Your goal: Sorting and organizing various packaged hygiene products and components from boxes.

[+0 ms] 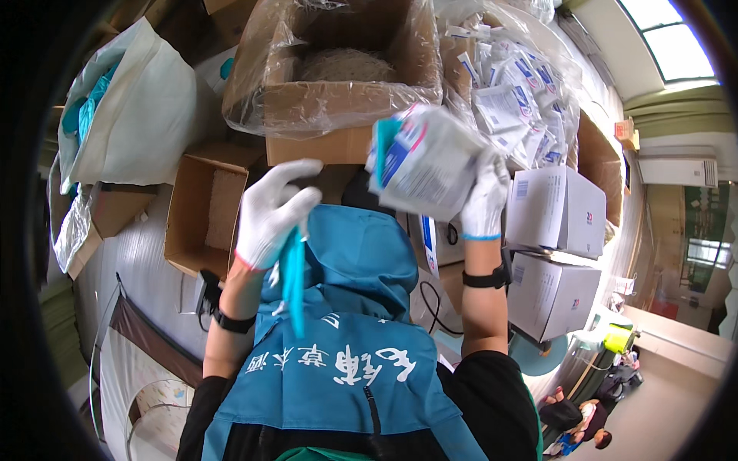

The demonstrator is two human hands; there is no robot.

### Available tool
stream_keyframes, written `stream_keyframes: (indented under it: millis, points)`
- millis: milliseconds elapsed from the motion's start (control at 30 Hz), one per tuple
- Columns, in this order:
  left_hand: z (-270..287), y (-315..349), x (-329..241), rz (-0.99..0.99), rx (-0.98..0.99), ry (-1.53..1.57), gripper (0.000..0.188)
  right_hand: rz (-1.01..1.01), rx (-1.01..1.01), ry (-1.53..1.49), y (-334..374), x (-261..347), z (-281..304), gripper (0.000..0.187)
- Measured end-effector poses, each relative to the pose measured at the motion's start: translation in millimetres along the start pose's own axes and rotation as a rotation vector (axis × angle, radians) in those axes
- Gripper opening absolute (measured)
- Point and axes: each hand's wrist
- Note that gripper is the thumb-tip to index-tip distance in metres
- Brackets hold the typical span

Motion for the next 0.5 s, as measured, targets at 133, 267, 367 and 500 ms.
stream_keyframes:
  millis: [133, 267, 367, 500]
  points:
    - [-23, -34, 26, 0.020, 0.000, 0.115, 0.030, 0.111, 0.223, 0.288, 0, -28, -20, 0.031]
    - [-6, -37, 45, 0.081, -0.279, 0.120, 0.020, 0.119, -0.134, 0.202, -48, -13, 10, 0.022]
    - [22, -29, 65, 0.055, -0.436, 0.137, 0.023, 0.258, -0.506, -0.097, -102, 52, 15, 0.021]
    - [38, -25, 86, 0.152, -0.451, 0.142, 0.024, 0.776, -0.560, 1.218, -238, 35, 143, 0.024]
Point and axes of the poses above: each hand's wrist, its own y-axis away from the middle knuckle, its own z-axis out of the back of the hand, x = y × z, and after that the axes turned 14 degrees about -z, right-handed
